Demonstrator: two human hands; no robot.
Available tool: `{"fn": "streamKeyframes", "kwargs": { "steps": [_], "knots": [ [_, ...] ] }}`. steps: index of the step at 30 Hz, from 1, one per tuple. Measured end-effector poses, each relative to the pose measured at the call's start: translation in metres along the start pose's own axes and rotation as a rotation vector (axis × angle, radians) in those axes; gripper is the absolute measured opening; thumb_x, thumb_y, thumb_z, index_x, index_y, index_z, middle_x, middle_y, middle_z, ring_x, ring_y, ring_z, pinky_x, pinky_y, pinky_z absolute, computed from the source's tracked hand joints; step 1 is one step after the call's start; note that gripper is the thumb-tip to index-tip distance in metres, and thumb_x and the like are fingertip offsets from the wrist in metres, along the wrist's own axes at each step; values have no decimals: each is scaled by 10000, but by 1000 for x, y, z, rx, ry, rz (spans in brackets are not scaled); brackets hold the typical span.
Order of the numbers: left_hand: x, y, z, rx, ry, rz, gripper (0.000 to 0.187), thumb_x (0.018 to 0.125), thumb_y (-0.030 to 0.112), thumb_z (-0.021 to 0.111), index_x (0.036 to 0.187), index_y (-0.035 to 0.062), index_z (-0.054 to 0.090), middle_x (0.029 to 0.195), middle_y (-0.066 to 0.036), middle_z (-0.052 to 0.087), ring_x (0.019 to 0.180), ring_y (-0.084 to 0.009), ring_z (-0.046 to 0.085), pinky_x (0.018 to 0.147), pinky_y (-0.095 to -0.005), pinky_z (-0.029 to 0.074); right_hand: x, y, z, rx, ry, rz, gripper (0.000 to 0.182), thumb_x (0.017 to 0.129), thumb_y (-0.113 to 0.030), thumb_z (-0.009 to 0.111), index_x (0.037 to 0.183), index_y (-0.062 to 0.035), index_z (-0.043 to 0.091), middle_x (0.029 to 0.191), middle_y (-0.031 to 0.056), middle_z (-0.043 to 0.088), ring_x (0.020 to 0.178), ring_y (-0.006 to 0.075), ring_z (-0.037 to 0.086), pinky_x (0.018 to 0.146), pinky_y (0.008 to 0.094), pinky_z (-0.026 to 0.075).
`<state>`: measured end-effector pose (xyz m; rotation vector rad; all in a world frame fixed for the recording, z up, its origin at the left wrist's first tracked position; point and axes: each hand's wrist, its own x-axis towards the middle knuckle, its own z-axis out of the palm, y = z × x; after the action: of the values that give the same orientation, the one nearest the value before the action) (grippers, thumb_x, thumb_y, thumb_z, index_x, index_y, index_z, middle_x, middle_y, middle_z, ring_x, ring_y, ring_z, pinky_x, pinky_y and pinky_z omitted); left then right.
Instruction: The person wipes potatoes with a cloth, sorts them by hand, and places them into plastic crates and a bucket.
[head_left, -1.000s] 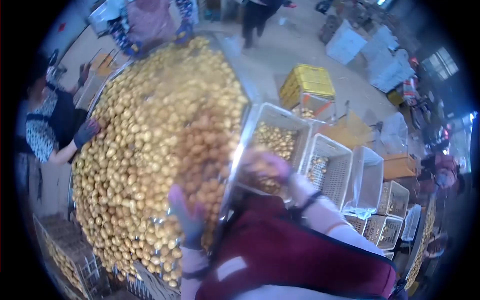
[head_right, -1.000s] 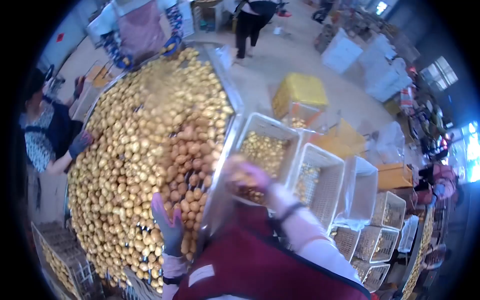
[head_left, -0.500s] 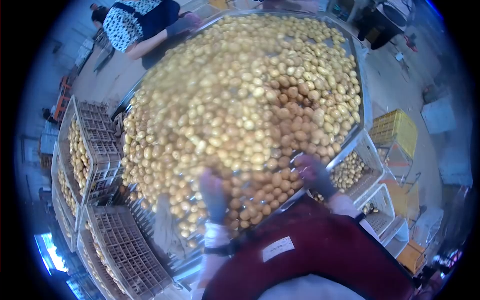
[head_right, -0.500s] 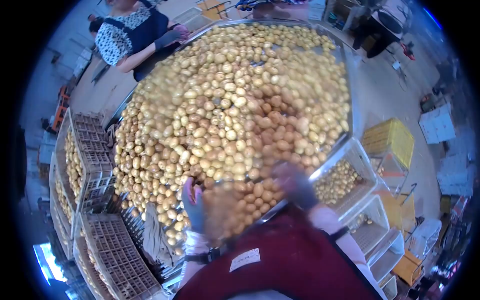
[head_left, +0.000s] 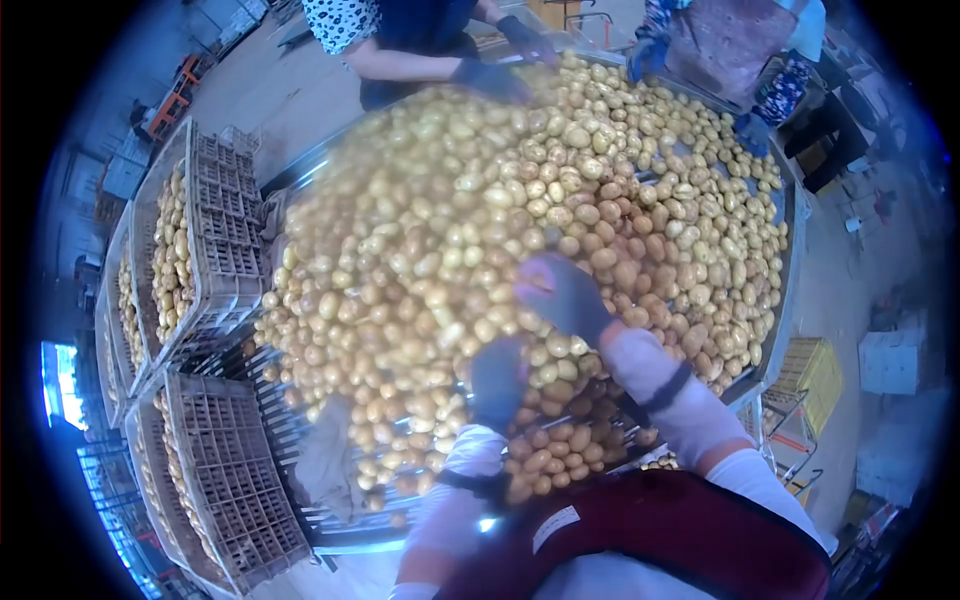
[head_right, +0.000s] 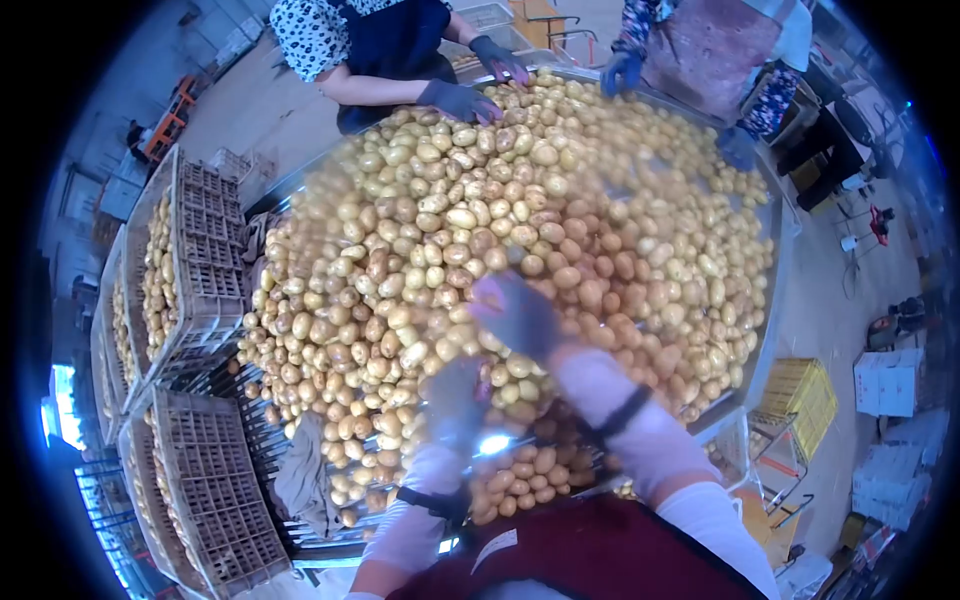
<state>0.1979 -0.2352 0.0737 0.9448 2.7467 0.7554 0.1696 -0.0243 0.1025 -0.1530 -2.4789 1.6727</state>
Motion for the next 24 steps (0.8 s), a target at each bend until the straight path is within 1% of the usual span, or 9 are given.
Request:
{"fn": "streamKeyframes", "kwargs": {
  "steps": [4, 8, 9, 12, 14, 17, 20, 21, 24],
  "knots": [
    [2, -8, 8, 85, -98, -82, 391, 930, 331, 625, 1257, 117, 634, 1153, -168, 620, 1062, -370, 589, 925, -517, 450, 53, 12, 44, -615, 41, -76, 645, 825, -528, 751, 1326, -148, 610, 1273, 159, 612, 1127, 308, 633, 953, 458, 502],
    [-15, -5, 7, 144, 64, 1, 394, 953, 312, 608, 1290, 107, 613, 1189, -162, 630, 1060, -353, 613, 917, -464, 480, 60, 15, 44, -573, -335, 79, 674, 855, -598, 674, 1383, -199, 544, 1387, 211, 526, 1155, 412, 603, 971, 494, 498],
    [-18, 0, 5, 160, 122, 30, 387, 965, 302, 596, 1298, 105, 606, 1193, -155, 637, 1045, -342, 627, 901, -438, 498, 54, 18, 41, -464, -333, 93, 650, 875, -571, 662, 1384, -186, 540, 1372, 205, 543, 1138, 395, 614, 958, 479, 506],
    [-28, 13, 1, -545, 208, -168, 445, 928, 315, 659, 1290, 63, 603, 1166, -187, 612, 1057, -366, 597, 930, -467, 475, 14, 18, 29, 19, -239, 124, 578, 939, -479, 613, 1396, -137, 523, 1307, 169, 594, 1074, 335, 643, 898, 434, 524],
    [-34, 12, -10, -373, 195, -130, 464, 934, 309, 653, 1303, 37, 584, 1148, -196, 612, 1043, -355, 603, 906, -456, 486, -39, 12, 24, 548, -83, 145, 531, 990, -401, 564, 1417, -92, 502, 1238, 123, 629, 1013, 281, 655, 832, 408, 531],
    [-49, 51, -37, -224, 138, -33, 462, 938, 286, 640, 1291, -2, 563, 1068, -198, 622, 998, -349, 617, 860, -453, 495, -121, -58, -15, 931, -280, 386, 474, 984, -150, 610, 1420, -9, 492, 1158, 49, 659, 1023, 140, 633, 853, 283, 531],
    [-59, 109, -36, -329, -30, 69, 406, 935, 229, 635, 1253, -13, 563, 972, -166, 631, 963, -336, 627, 834, -456, 494, -192, -69, -23, 736, -255, 48, 508, 1000, -165, 561, 1474, -29, 441, 1176, 60, 608, 1058, 219, 635, 771, 302, 545],
    [-63, 119, -22, -380, -123, 124, 420, 930, 216, 641, 1274, -10, 559, 989, -168, 637, 975, -337, 628, 846, -461, 493, -210, -48, -25, 1307, -299, 131, 512, 978, -135, 580, 1463, -31, 453, 1161, 53, 610, 1031, 206, 636, 753, 291, 546],
    [-73, 151, 3, -380, -252, 380, 476, 915, 185, 660, 1339, 2, 543, 1054, -172, 652, 1017, -342, 631, 876, -476, 492, -288, -16, -59, 1020, 115, 13, 452, 953, -134, 610, 1384, -46, 504, 1117, 38, 627, 872, 156, 609, 633, 272, 507]
  ]
}}
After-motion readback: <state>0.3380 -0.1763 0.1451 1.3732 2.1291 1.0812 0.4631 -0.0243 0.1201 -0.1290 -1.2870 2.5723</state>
